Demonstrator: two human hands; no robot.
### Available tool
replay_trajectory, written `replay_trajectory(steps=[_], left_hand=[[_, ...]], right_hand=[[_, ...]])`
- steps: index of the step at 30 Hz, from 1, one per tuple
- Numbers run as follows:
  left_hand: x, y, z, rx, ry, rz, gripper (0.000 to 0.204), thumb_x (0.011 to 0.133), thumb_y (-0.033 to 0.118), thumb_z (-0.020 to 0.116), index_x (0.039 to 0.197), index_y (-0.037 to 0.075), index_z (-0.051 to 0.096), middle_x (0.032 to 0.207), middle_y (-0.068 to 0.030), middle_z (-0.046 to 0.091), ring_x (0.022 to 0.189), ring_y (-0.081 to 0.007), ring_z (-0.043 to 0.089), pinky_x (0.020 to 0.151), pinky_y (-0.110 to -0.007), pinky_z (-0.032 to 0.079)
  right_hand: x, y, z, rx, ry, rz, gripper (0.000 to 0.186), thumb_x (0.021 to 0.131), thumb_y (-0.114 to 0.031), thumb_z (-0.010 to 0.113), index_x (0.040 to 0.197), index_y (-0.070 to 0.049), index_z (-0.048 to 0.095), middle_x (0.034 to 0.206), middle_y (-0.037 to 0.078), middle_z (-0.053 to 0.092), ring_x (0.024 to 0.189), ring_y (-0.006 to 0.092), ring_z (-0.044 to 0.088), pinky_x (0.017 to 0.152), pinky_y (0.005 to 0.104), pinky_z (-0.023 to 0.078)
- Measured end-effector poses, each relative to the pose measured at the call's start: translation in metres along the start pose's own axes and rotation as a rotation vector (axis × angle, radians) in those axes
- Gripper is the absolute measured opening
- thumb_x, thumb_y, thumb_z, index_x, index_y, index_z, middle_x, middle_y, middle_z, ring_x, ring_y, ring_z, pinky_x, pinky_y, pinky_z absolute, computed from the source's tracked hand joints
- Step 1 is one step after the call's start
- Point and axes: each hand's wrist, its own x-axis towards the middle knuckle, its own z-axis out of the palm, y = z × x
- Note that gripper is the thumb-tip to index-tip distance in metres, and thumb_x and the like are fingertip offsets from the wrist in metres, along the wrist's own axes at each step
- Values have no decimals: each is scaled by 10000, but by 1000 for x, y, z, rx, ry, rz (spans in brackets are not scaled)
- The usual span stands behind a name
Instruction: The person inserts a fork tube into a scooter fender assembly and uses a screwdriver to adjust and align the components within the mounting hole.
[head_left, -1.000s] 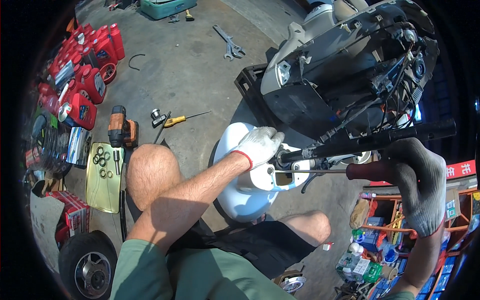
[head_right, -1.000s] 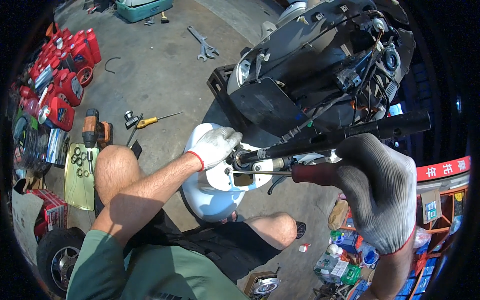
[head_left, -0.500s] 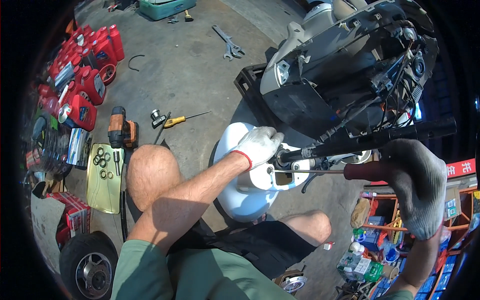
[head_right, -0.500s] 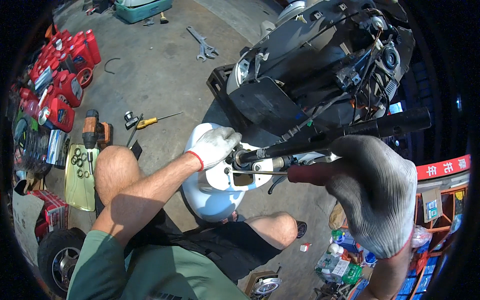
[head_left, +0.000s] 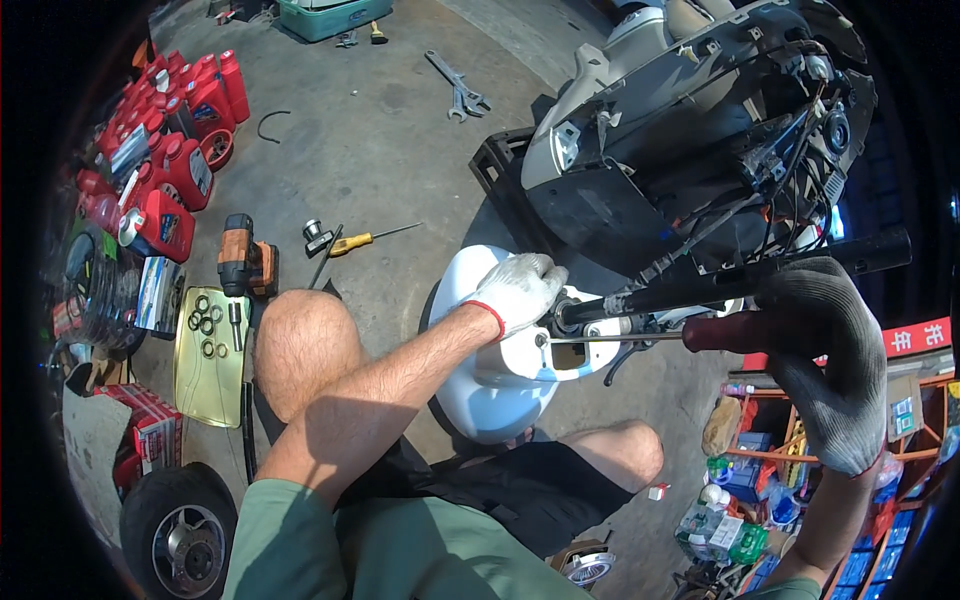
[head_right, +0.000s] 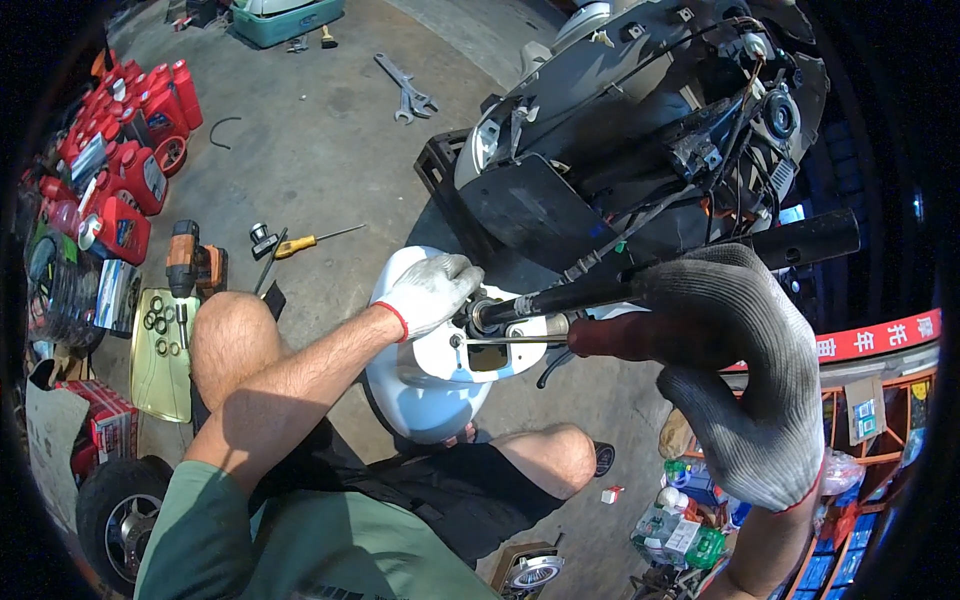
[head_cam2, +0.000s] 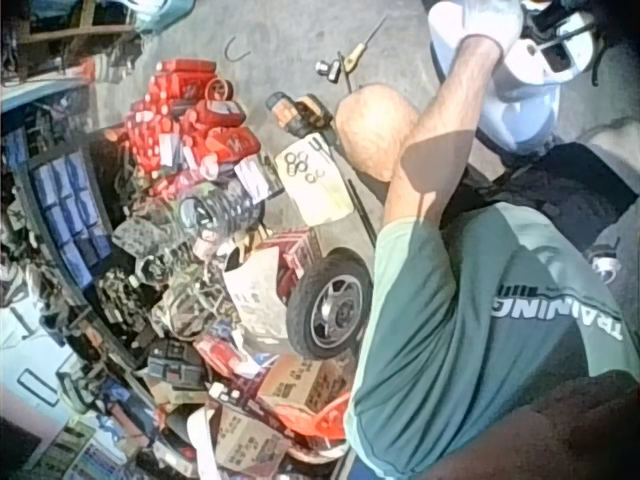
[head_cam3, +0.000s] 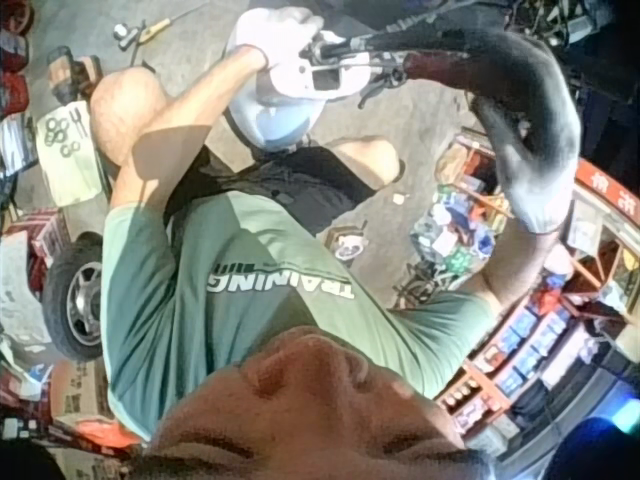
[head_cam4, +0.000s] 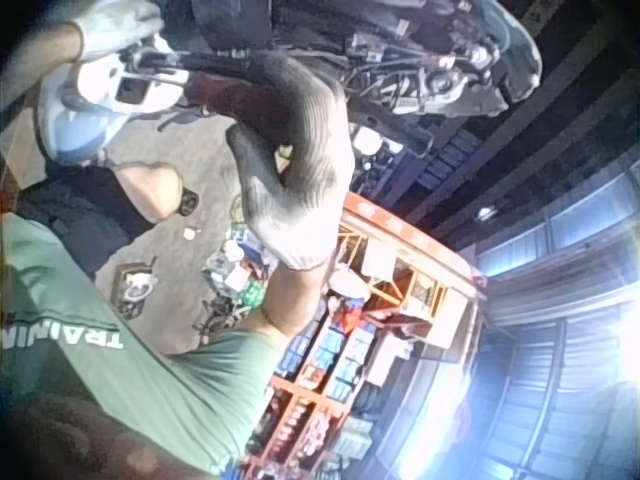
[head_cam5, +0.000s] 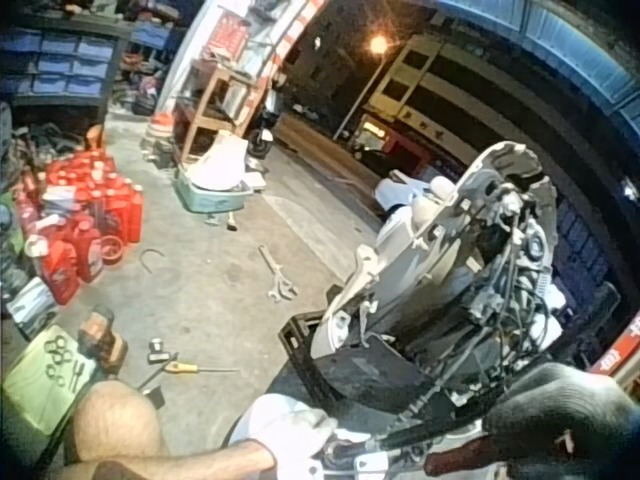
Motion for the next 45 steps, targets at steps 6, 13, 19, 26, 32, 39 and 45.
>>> replay_trajectory(steps=[6, 13, 19, 26, 32, 39, 45], left_hand=[[0, 2, 0, -31, 20, 10, 315, 1016, 142, 555, 1283, 15, 666, 1204, -190, 686, 1134, -360, 685, 945, -458, 569], [-3, 12, -11, 74, 12, 56, 314, 1023, 146, 547, 1286, 30, 673, 1208, -184, 688, 1141, -356, 683, 956, -453, 567], [-3, 7, -8, 70, 23, 38, 354, 1093, 255, 441, 1235, 54, 695, 1230, -188, 666, 1211, -367, 633, 1033, -489, 519], [4, 14, -20, -129, -38, -158, 451, 1096, 379, 450, 1182, 30, 722, 1234, -205, 683, 1202, -369, 645, 1054, -484, 499], [2, 26, -33, -187, -49, -298, 454, 1076, 373, 473, 1220, 41, 748, 1270, -179, 728, 1195, -347, 679, 1043, -434, 515], [2, 27, -32, -157, -28, -290, 439, 1073, 357, 476, 1200, 42, 753, 1241, -169, 736, 1170, -346, 687, 1034, -441, 520], [2, 9, -19, -35, 57, -158, 389, 1022, 320, 529, 1154, 42, 767, 1170, -187, 759, 1109, -345, 715, 995, -437, 542]], right_hand=[[1, -2, 0, -49, 44, 115, 506, 824, -263, 862, 1211, 21, 700, 1144, 162, 716, 1024, 304, 747, 860, 381, 610], [-2, 3, -5, -137, -7, 0, 444, 901, -191, 757, 1275, 31, 667, 1075, 162, 722, 947, 264, 756, 836, 389, 610], [-5, 7, -9, 0, -100, -23, 504, 886, -199, 723, 1338, 9, 641, 1153, 162, 694, 1000, 271, 738, 820, 374, 620], [-7, 9, -4, 5, 8, -29, 406, 903, -208, 782, 1228, 21, 702, 1112, 173, 714, 992, 293, 757, 840, 401, 631], [-4, 6, 4, -21, 17, 97, 340, 888, -140, 764, 1180, 21, 701, 1061, 170, 716, 990, 280, 753, 838, 388, 618], [-7, 7, -7, -68, -128, 329, 487, 781, -99, 817, 1246, -10, 702, 1197, 179, 696, 1078, 293, 734, 854, 389, 623], [-10, 5, -3, -68, -52, 85, 388, 798, -24, 693, 1184, 13, 697, 1174, 138, 657, 1061, 258, 715, 926, 386, 616]])
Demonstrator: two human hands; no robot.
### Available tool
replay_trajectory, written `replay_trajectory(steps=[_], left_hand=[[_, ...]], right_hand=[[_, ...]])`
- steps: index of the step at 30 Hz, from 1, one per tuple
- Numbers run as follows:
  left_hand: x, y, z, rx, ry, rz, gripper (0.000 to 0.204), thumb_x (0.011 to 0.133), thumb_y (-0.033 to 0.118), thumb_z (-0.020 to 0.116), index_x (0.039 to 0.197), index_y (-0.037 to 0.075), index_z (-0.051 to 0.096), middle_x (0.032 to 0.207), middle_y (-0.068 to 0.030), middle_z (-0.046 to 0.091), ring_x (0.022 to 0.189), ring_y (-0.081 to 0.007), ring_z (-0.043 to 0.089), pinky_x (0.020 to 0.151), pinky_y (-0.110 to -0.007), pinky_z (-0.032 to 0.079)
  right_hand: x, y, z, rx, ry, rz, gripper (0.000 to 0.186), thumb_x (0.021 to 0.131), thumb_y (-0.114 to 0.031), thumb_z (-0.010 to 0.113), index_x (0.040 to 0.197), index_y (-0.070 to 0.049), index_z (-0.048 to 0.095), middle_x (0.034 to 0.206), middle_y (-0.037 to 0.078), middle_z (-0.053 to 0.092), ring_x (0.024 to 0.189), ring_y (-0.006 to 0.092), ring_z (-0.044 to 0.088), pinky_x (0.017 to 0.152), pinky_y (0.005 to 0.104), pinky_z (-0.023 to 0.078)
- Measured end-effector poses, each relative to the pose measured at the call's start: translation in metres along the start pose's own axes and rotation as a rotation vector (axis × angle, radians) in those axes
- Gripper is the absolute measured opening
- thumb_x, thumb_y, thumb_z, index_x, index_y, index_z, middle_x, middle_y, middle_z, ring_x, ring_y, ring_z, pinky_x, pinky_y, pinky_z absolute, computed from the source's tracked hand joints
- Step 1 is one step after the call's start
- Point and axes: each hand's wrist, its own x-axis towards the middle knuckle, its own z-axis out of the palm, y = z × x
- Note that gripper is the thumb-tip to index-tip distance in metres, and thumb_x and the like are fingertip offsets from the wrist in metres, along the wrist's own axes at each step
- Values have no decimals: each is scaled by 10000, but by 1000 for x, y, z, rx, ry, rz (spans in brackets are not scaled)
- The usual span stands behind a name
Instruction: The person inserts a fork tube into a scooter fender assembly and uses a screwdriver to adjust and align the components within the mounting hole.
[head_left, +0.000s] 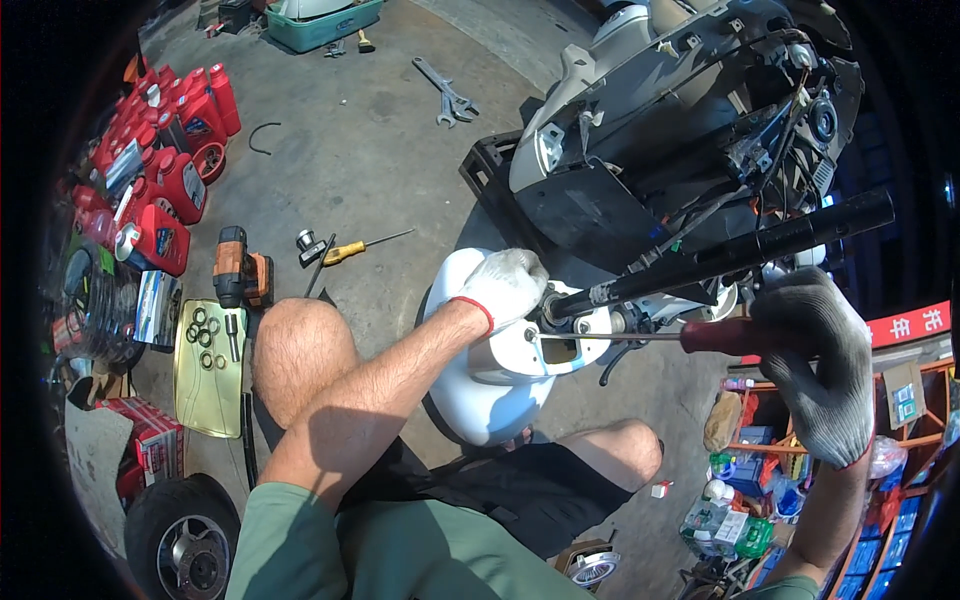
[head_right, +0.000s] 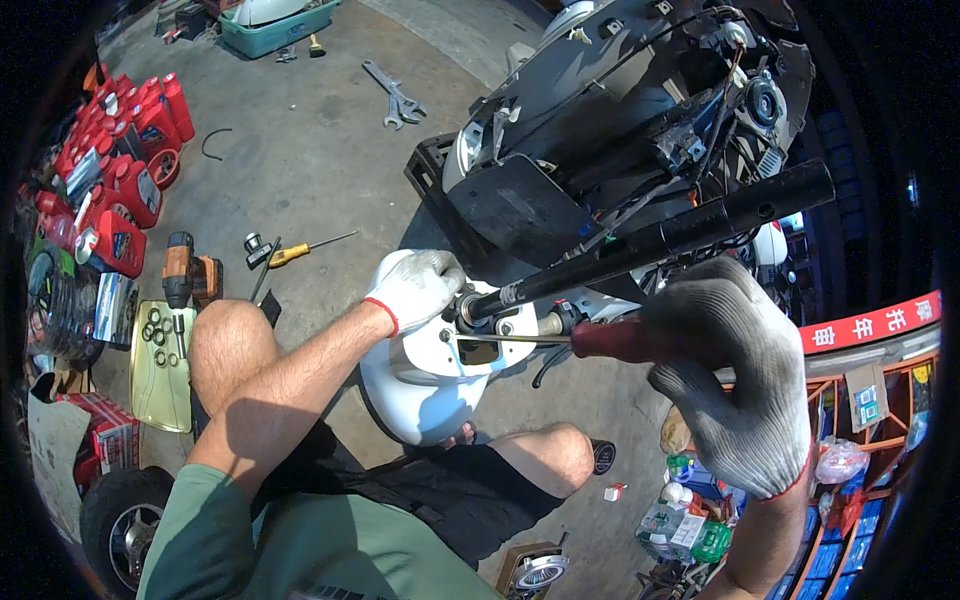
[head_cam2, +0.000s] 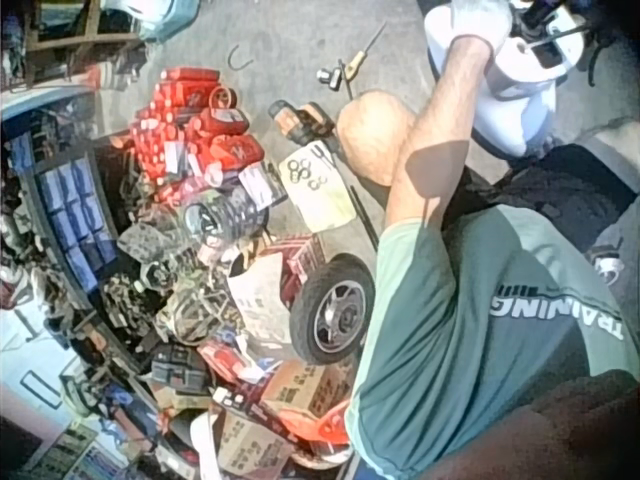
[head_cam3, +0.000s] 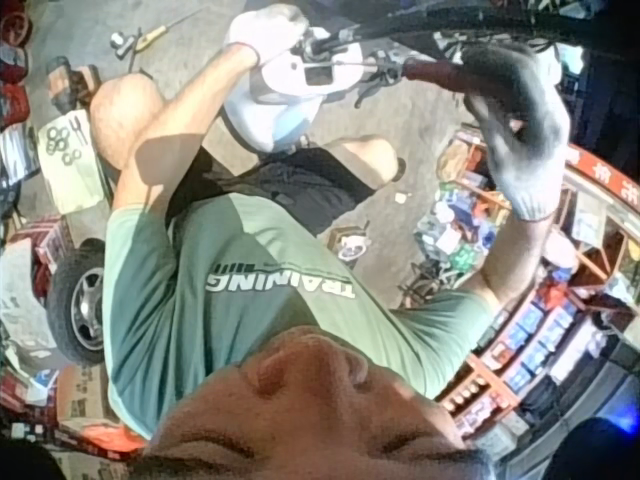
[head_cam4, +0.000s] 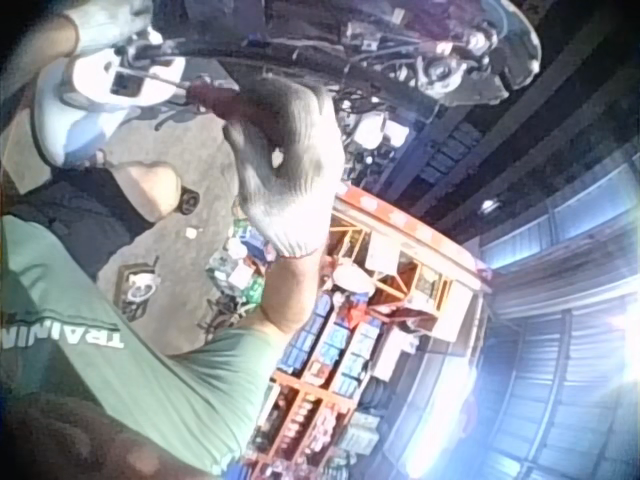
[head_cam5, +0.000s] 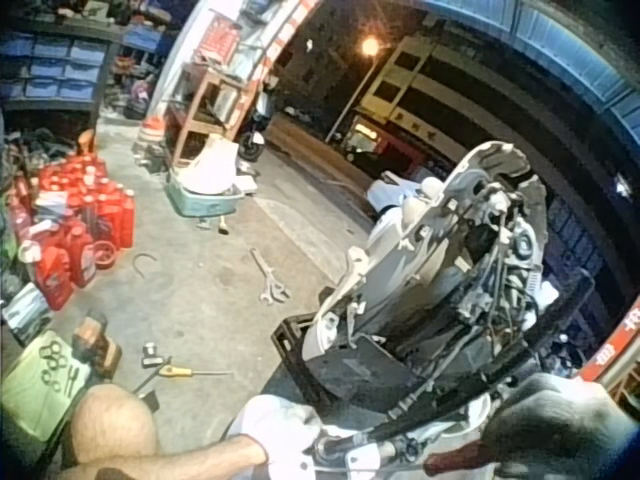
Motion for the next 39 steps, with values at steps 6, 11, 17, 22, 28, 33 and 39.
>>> replay_trajectory(steps=[6, 11, 17, 22, 28, 33, 39], left_hand=[[-10, 15, -8, -167, -35, -67, 287, 974, 213, 578, 1092, 34, 769, 1070, -216, 765, 1039, -391, 733, 950, -467, 560], [-16, 11, -12, -198, -82, -92, 295, 946, 229, 624, 1073, 1, 763, 1148, -251, 745, 1108, -403, 711, 987, -483, 550], [-15, 6, -12, -329, -127, -86, 356, 914, 273, 668, 1149, 28, 776, 1195, -206, 745, 1148, -364, 711, 1017, -444, 547], [-18, 7, -8, -358, -153, -85, 361, 893, 242, 664, 1157, 26, 781, 1235, -199, 736, 1151, -353, 713, 1030, -431, 545], [-23, 13, -23, -191, -265, -10, 496, 882, 260, 671, 1271, -47, 704, 1224, -260, 721, 1173, -391, 696, 1064, -443, 533], [-32, 26, -23, -147, -192, 17, 526, 811, 269, 758, 1212, -70, 717, 1236, -277, 705, 1154, -383, 704, 1020, -424, 548], [-33, 30, -4, -223, -89, 3, 477, 842, 275, 771, 1194, -43, 722, 1222, -239, 696, 1133, -373, 702, 1014, -425, 549]], right_hand=[[-35, 36, -40, 67, 109, 180, 380, 710, -79, 637, 1069, 35, 687, 1001, 123, 641, 896, 217, 691, 791, 340, 588], [-42, 57, -49, 30, 196, 325, 344, 781, -119, 683, 1097, 15, 658, 1039, 86, 601, 930, 197, 619, 842, 330, 524], [-77, 59, -99, 22, 109, 127, 633, 923, -380, 846, 1432, -64, 642, 1364, 138, 701, 1245, 308, 702, 1064, 488, 585], [-21, 14, -61, -263, 291, -179, 520, 986, -174, 744, 1473, -46, 613, 1406, 156, 677, 1303, 332, 666, 1091, 482, 565], [17, 35, -62, -619, 392, -324, 402, 1036, -32, 640, 1437, -12, 617, 1419, 152, 630, 1304, 301, 644, 1073, 393, 548], [26, 46, -47, -377, 573, -186, 345, 1090, -9, 567, 1429, -27, 623, 1390, 129, 664, 1289, 237, 646, 1071, 356, 539], [28, 78, -38, -226, 666, -240, 319, 1067, 7, 597, 1380, -28, 651, 1342, 98, 678, 1217, 194, 652, 1046, 325, 527]])
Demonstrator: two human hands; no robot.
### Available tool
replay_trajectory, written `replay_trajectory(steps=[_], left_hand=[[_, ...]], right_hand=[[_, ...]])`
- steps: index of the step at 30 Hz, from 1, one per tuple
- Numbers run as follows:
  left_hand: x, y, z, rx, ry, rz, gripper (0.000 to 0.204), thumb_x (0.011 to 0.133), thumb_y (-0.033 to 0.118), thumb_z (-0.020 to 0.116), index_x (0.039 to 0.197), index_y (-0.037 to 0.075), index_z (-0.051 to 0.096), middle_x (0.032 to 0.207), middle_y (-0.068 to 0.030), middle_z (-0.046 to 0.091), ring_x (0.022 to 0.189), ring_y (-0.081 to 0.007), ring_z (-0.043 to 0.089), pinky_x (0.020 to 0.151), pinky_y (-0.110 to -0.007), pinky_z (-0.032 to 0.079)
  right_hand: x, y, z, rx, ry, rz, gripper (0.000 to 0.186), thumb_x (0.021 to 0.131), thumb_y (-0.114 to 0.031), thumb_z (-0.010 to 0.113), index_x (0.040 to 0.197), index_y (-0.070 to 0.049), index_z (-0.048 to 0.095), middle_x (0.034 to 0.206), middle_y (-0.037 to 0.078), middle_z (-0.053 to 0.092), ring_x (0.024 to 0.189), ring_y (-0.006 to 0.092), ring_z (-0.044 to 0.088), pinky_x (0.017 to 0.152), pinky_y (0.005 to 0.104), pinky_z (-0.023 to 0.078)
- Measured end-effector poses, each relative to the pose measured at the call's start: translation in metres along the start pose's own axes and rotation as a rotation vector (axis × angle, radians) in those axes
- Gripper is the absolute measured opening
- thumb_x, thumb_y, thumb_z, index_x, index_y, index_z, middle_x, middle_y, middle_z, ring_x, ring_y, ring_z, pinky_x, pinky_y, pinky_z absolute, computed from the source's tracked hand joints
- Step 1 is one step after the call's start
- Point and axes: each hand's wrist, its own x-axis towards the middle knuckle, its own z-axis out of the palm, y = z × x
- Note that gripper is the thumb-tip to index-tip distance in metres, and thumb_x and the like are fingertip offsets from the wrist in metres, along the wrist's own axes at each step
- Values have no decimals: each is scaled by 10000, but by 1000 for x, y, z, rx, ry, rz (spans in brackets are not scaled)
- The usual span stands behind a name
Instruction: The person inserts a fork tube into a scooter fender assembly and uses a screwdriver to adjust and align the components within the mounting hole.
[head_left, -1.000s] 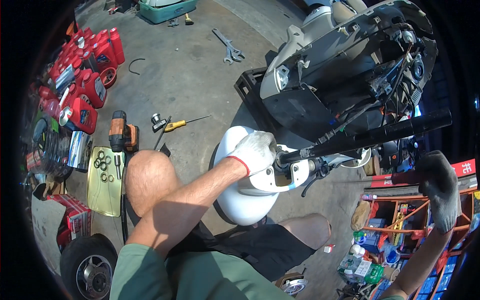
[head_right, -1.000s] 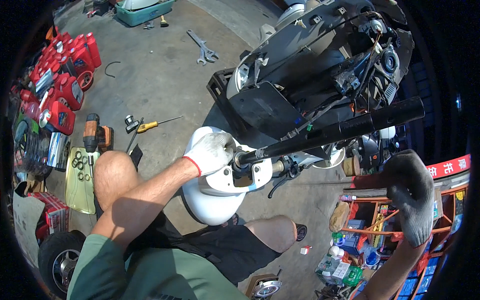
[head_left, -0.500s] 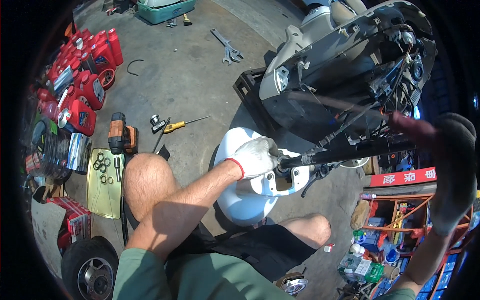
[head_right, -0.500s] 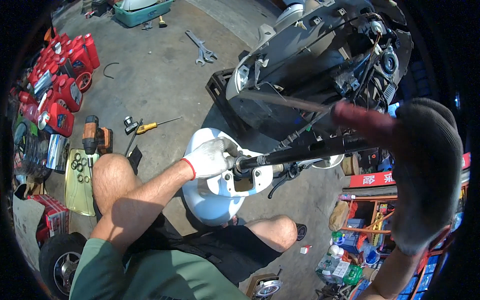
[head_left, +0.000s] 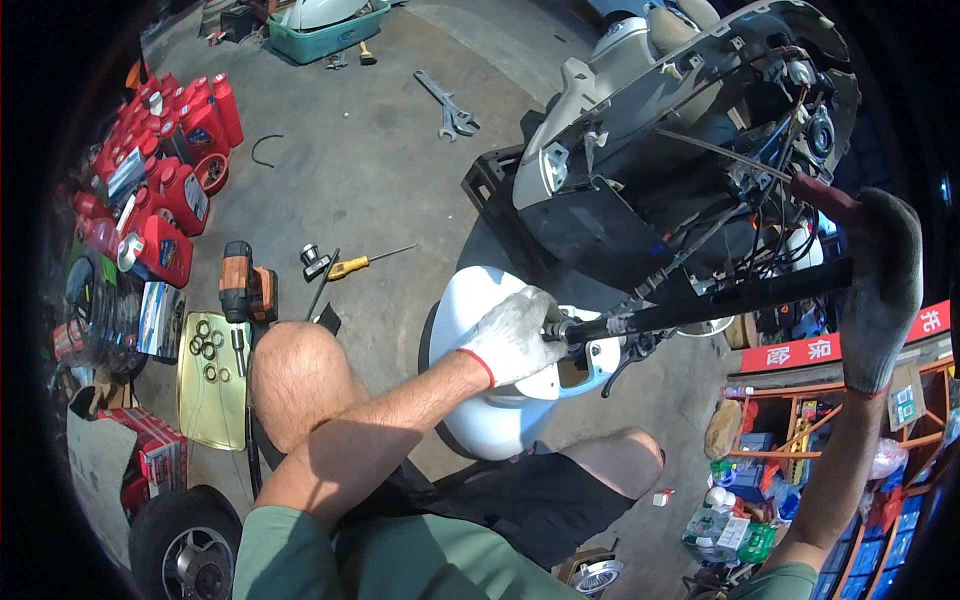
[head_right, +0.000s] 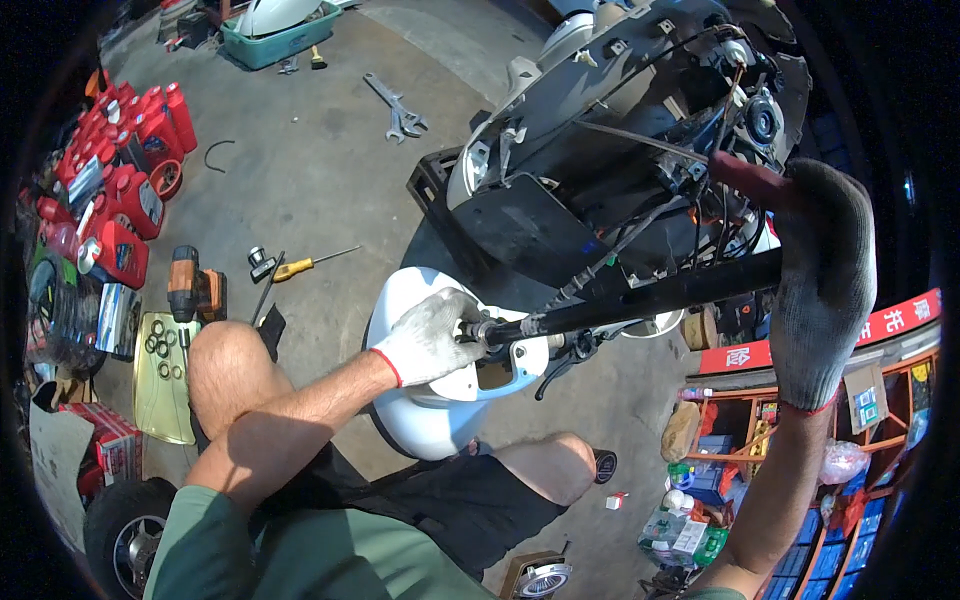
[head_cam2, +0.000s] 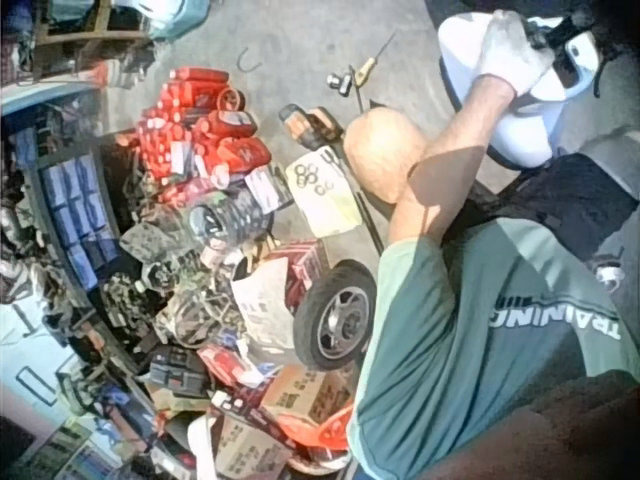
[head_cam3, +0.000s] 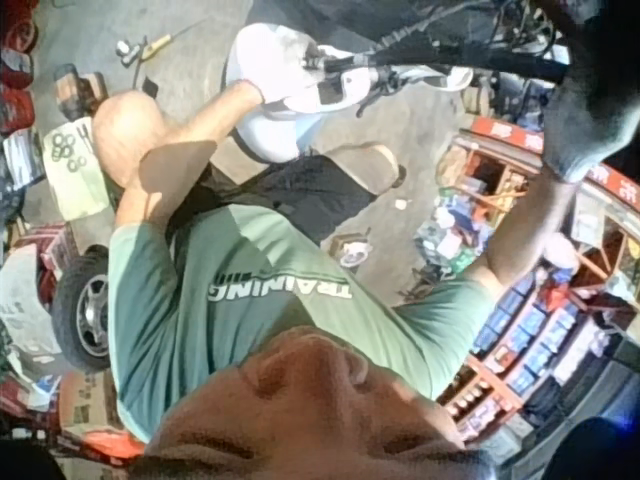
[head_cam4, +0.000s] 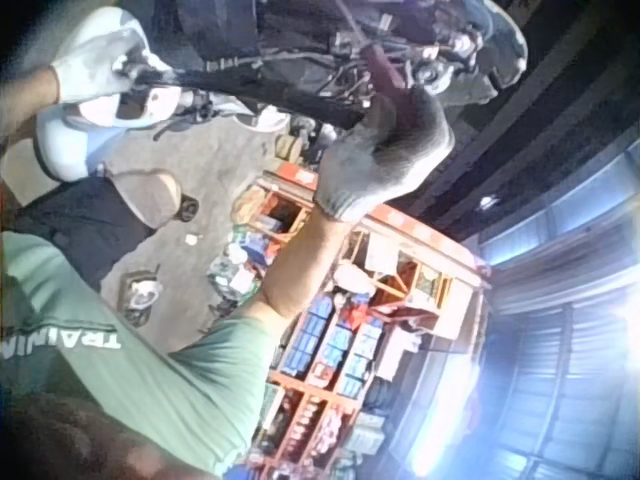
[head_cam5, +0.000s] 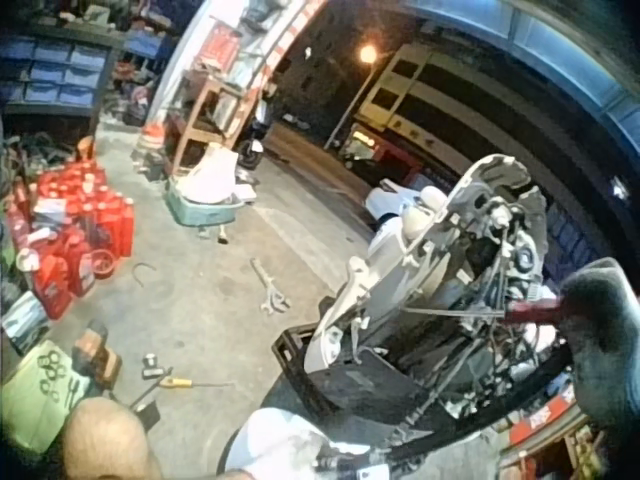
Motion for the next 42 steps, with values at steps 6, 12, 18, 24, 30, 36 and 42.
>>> replay_trajectory(steps=[6, 12, 18, 24, 30, 36, 42], left_hand=[[-3, 5, 34, 14, 40, 80, 491, 854, 254, 733, 1251, -28, 669, 1306, -218, 650, 1264, -373, 624, 1092, -465, 502], [-7, 12, 62, 49, 55, 169, 497, 854, 263, 762, 1256, -9, 652, 1314, -225, 652, 1227, -398, 639, 1067, -500, 506], [-14, 11, 104, -12, 280, 272, 548, 817, 210, 816, 1283, 36, 584, 1265, -195, 642, 1195, -407, 633, 1017, -528, 512], [-20, 20, 123, -72, 373, 327, 707, 781, 204, 842, 1376, 9, 516, 1261, -276, 617, 1165, -459, 627, 1022, -569, 497], [-23, 28, 132, -110, 368, 252, 727, 746, 192, 822, 1389, 34, 521, 1352, -249, 582, 1245, -453, 577, 1068, -591, 454], [-15, 22, 141, -187, 404, 306, 565, 787, 182, 806, 1299, 62, 600, 1340, -250, 589, 1216, -447, 590, 1061, -581, 468], [-6, 4, 115, -241, 176, 332, 359, 836, 109, 745, 1186, 74, 671, 1390, -260, 598, 1287, -472, 599, 1073, -541, 516]], right_hand=[[-41, 24, -18, -156, 34, 215, 284, 1096, -77, 598, 1373, -66, 656, 1298, 83, 703, 1202, 196, 663, 1025, 328, 538], [-88, 49, -41, -142, 9, 355, 337, 1133, -176, 563, 1461, -115, 608, 1426, 96, 644, 1342, 243, 609, 1101, 367, 530], [-115, 56, -49, -30, 103, 483, 290, 1106, -121, 583, 1384, -67, 643, 1341, 88, 673, 1263, 208, 641, 1093, 346, 511], [-127, 64, -64, -7, 19, 549, 282, 1089, -95, 584, 1357, -41, 653, 1295, 78, 691, 1207, 186, 642, 1054, 337, 499], [-130, 57, -74, -135, -65, 447, 274, 1114, -151, 559, 1338, -25, 653, 1197, 97, 714, 1063, 174, 685, 917, 318, 557], [-137, 58, -97, -189, -175, 443, 313, 1113, -75, 525, 1407, -41, 629, 1283, 91, 681, 1147, 191, 658, 979, 324, 547], [-146, 60, -95, -151, -167, 449, 331, 1126, -112, 525, 1440, -58, 614, 1353, 97, 664, 1226, 200, 644, 1018, 349, 542]])
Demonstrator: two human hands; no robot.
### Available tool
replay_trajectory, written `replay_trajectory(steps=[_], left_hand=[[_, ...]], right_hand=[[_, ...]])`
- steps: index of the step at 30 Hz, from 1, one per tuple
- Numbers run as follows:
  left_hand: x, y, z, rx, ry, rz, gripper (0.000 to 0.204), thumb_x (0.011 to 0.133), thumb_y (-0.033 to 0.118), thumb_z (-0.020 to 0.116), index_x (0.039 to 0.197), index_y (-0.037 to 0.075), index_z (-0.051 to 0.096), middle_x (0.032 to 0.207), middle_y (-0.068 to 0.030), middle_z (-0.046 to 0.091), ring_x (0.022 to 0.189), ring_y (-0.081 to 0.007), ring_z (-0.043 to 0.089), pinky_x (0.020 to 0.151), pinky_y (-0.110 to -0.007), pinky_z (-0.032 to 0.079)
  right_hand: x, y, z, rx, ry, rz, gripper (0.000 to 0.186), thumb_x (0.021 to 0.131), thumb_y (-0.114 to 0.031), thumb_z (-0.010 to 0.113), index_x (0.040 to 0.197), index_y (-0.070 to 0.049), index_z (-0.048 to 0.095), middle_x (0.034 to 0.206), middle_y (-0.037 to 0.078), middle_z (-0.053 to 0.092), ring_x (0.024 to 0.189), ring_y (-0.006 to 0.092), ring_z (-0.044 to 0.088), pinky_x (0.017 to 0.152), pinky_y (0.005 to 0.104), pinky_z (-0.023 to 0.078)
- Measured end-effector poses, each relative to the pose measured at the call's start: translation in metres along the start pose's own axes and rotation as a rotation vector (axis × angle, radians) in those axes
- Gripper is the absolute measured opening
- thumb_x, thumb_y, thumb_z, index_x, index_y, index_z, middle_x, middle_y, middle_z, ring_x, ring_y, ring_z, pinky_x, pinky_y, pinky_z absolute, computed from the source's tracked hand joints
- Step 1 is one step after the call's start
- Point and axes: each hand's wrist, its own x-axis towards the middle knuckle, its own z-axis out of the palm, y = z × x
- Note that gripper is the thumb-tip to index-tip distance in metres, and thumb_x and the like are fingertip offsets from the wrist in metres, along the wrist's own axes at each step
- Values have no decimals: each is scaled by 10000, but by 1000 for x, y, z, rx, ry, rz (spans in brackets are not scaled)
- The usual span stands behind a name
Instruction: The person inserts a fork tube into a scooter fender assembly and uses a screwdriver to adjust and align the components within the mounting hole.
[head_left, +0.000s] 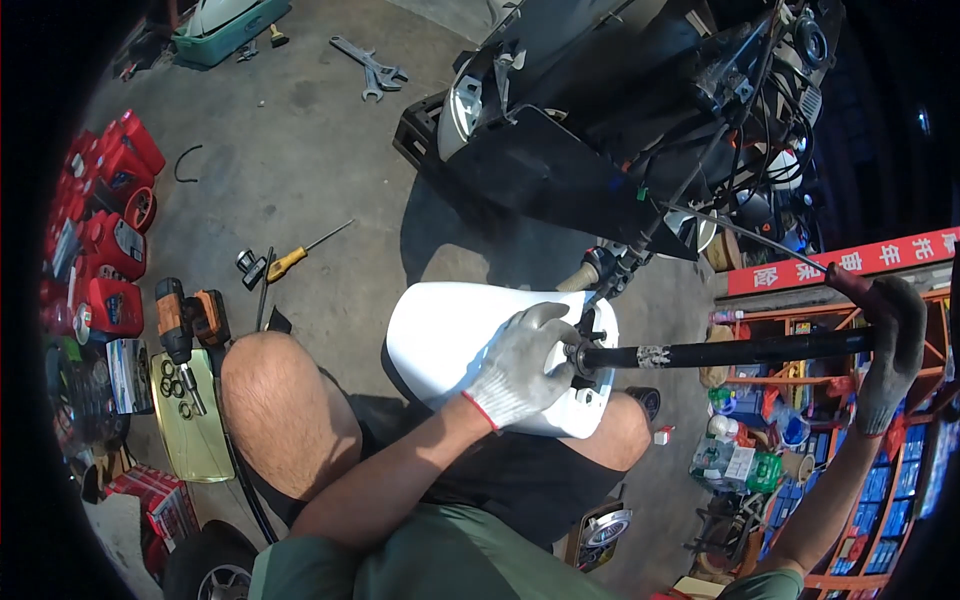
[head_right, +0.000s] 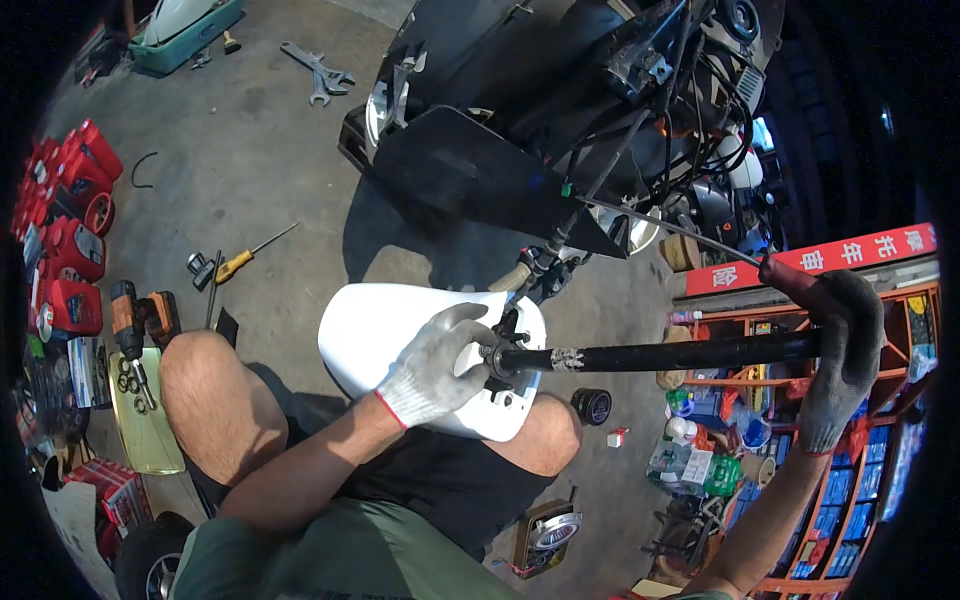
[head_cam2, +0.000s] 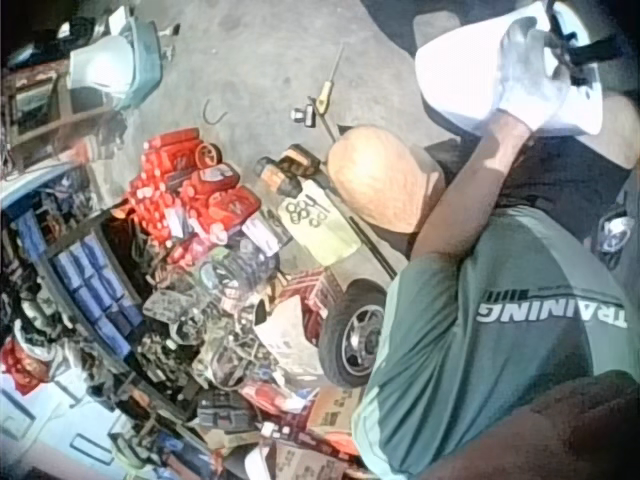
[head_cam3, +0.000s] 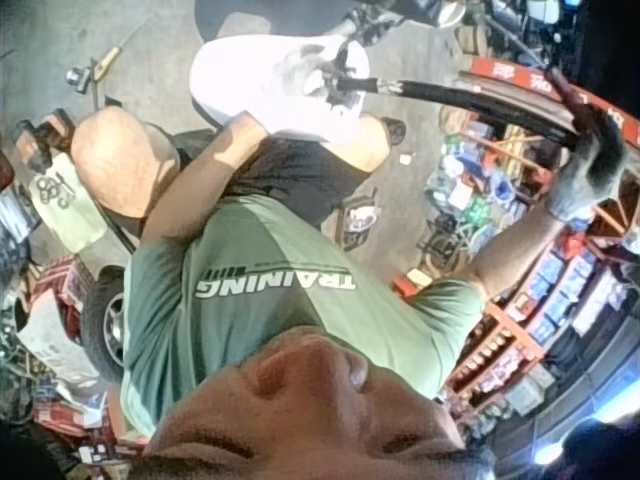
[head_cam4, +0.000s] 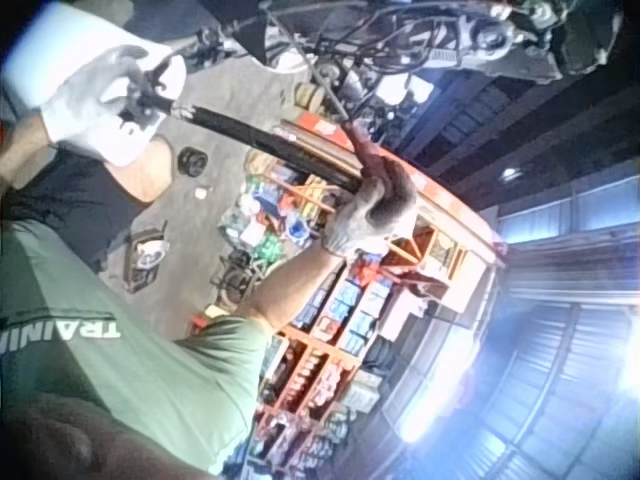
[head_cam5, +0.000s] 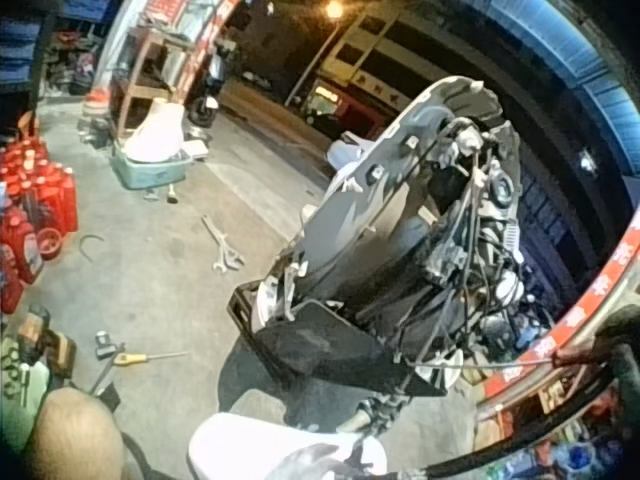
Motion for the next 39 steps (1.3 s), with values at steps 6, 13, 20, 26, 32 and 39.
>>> replay_trajectory(steps=[6, 13, 20, 26, 32, 39], left_hand=[[15, 10, -19, 99, -172, -80, 250, 838, 102, 709, 1081, 48, 690, 1342, -187, 652, 1265, -377, 638, 992, -477, 572], [19, 3, -10, 175, -227, -22, 308, 821, 65, 716, 1107, -30, 651, 1323, -219, 648, 1200, -391, 653, 975, -477, 573], [12, -3, -3, 69, -62, 92, 321, 808, -2, 714, 1115, -7, 620, 1329, -240, 626, 1206, -417, 643, 991, -493, 565], [12, -2, -5, 38, -122, 14, 325, 843, 62, 711, 1155, 18, 628, 1363, -214, 602, 1257, -407, 623, 1051, -486, 541], [17, 2, -18, 27, -236, -52, 316, 859, 122, 713, 1149, 29, 631, 1460, -216, 564, 1358, -399, 584, 1117, -486, 512], [12, 0, -9, -5, -139, -24, 301, 815, 55, 745, 1082, 58, 606, 1480, -203, 555, 1384, -418, 559, 1134, -515, 500]], right_hand=[[5, -7, -4, -81, -6, -92, 336, 1135, -145, 521, 1444, -55, 614, 1371, 107, 673, 1302, 244, 633, 1118, 392, 495], [5, -10, -5, -67, 21, -93, 336, 1135, -154, 527, 1442, -54, 620, 1385, 111, 675, 1316, 247, 628, 1126, 398, 492], [-4, -34, -21, -200, 6, -213, 352, 1129, -185, 543, 1444, -50, 623, 1418, 128, 663, 1339, 269, 623, 1117, 417, 513], [-37, -85, -30, -34, -36, -269, 399, 1094, -278, 606, 1395, -16, 595, 1385, 179, 645, 1298, 331, 622, 1083, 444, 509], [-82, -117, -2, 99, -67, 69, 390, 1002, -311, 710, 1217, 3, 622, 1178, 189, 639, 1113, 301, 614, 938, 418, 514], [-79, -124, 14, 133, -167, 172, 386, 930, -257, 783, 1175, 16, 663, 1162, 175, 639, 1076, 299, 633, 917, 403, 533]])
